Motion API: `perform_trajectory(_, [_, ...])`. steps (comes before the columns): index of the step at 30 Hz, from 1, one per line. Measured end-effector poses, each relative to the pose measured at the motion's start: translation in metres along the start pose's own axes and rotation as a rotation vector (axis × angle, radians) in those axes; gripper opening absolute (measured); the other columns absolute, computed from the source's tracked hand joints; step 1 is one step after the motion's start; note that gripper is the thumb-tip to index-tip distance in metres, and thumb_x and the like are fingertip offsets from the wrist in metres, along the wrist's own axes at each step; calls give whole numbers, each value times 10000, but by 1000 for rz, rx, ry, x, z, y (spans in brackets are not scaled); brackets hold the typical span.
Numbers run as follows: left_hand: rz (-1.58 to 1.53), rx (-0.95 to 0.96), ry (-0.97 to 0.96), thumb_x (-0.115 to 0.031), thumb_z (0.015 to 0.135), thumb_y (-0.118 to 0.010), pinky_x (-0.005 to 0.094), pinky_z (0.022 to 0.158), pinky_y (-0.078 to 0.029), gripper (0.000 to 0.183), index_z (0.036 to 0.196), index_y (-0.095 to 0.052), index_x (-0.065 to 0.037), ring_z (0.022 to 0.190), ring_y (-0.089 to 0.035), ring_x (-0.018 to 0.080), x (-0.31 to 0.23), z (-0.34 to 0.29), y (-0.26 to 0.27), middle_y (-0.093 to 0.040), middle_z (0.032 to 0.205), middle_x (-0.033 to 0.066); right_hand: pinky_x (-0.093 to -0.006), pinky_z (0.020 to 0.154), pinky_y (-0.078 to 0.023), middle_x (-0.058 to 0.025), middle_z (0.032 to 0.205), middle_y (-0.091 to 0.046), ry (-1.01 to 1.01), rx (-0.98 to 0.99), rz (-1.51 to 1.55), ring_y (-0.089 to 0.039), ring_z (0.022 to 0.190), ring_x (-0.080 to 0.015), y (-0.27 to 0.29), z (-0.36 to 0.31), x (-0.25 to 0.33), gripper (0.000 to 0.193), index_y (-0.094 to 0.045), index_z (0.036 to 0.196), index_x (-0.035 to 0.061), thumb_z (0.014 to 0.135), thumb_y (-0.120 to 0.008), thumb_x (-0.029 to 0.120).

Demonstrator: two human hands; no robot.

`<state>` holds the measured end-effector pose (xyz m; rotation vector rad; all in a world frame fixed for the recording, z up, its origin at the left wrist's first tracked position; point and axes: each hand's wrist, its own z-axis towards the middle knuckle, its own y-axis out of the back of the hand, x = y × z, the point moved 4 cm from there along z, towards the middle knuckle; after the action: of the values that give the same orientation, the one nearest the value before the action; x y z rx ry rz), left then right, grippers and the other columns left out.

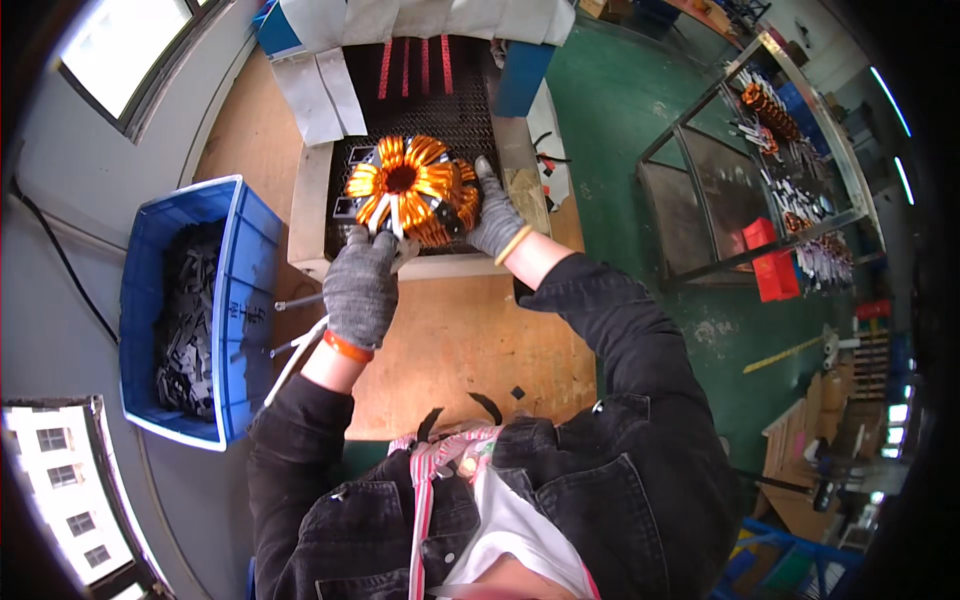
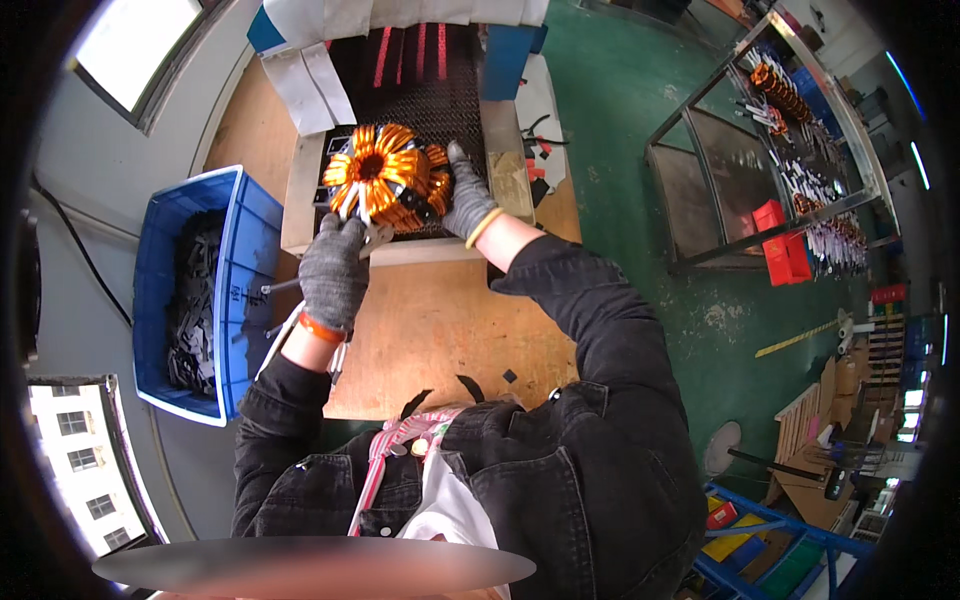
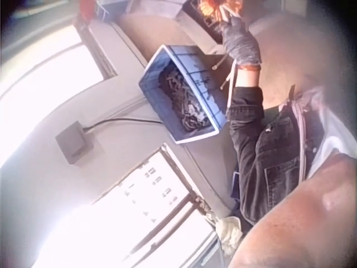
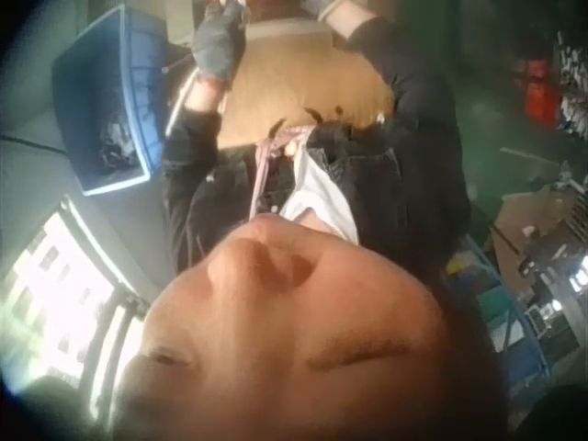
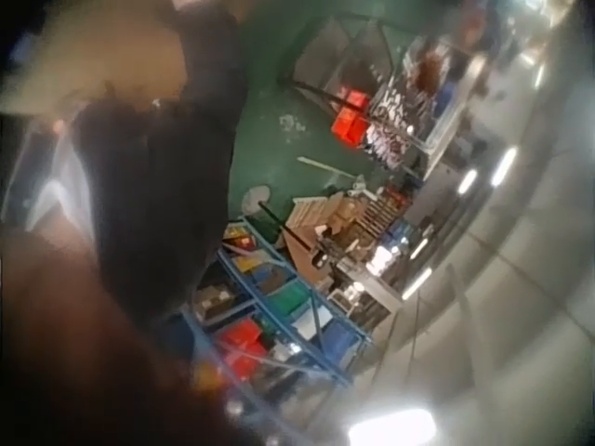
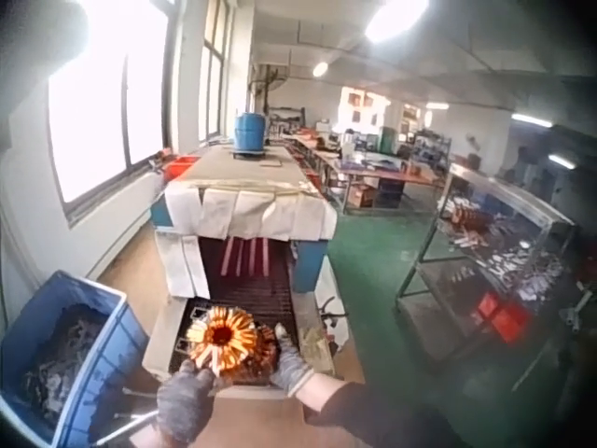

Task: The person gathers wire coils by hand and places them onto a conveyor belt machine for processing.

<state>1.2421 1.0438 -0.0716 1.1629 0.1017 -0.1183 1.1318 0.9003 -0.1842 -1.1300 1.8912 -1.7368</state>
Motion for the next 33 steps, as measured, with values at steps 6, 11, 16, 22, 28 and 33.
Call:
perform_trajectory(6, [-34,36,94,-28,674,-541,432,589,-455,249,910,-573,-103,720,-570,333,36,64,-48,-541,873,166,-440,975,-357,-109,1233,-499,93,-180,-143,-462,1134,-281,14,89,35,662,-455,1231,64,791,-511,555])
perform_trajectory(11, [-35,-6,133,-11,710,-507,438,618,-461,267,954,-572,-97,742,-572,341,43,96,-71,-540,886,179,-406,971,-363,-95,1229,-508,48,-188,-170,-481,1114,-268,45,153,67,635,-471,1217,59,812,-486,547])
perform_trajectory(16, [-58,46,208,-18,714,-511,436,641,-467,305,1003,-572,-91,761,-579,348,48,115,-97,-534,928,194,-375,965,-370,-100,1228,-510,79,-354,-424,-486,1106,-265,91,198,97,664,-461,1227,43,812,-479,561])
perform_trajectory(22, [-69,-8,205,-26,747,-498,423,657,-473,278,1010,-568,-81,765,-588,345,47,130,-119,-537,947,203,-336,1009,-282,-164,1277,-450,225,-518,-1024,-391,1209,-277,91,205,128,853,-419,1235,-55,786,-388,669])
perform_trajectory(28, [7,48,253,-176,833,-469,426,664,-469,228,1023,-537,-69,768,-594,357,47,143,-127,-565,919,219,-419,865,-422,-191,1128,-537,235,-645,-2175,-526,1027,-343,31,199,151,479,-560,1082,56,895,-328,430])
perform_trajectory(33, [-367,116,652,-349,866,-382,483,713,-426,398,1074,-452,-17,812,-574,414,50,150,-149,-594,830,260,-421,812,-450,-181,1040,-578,389,-622,-2295,-554,970,-345,42,195,156,294,-592,981,67,853,-449,289])
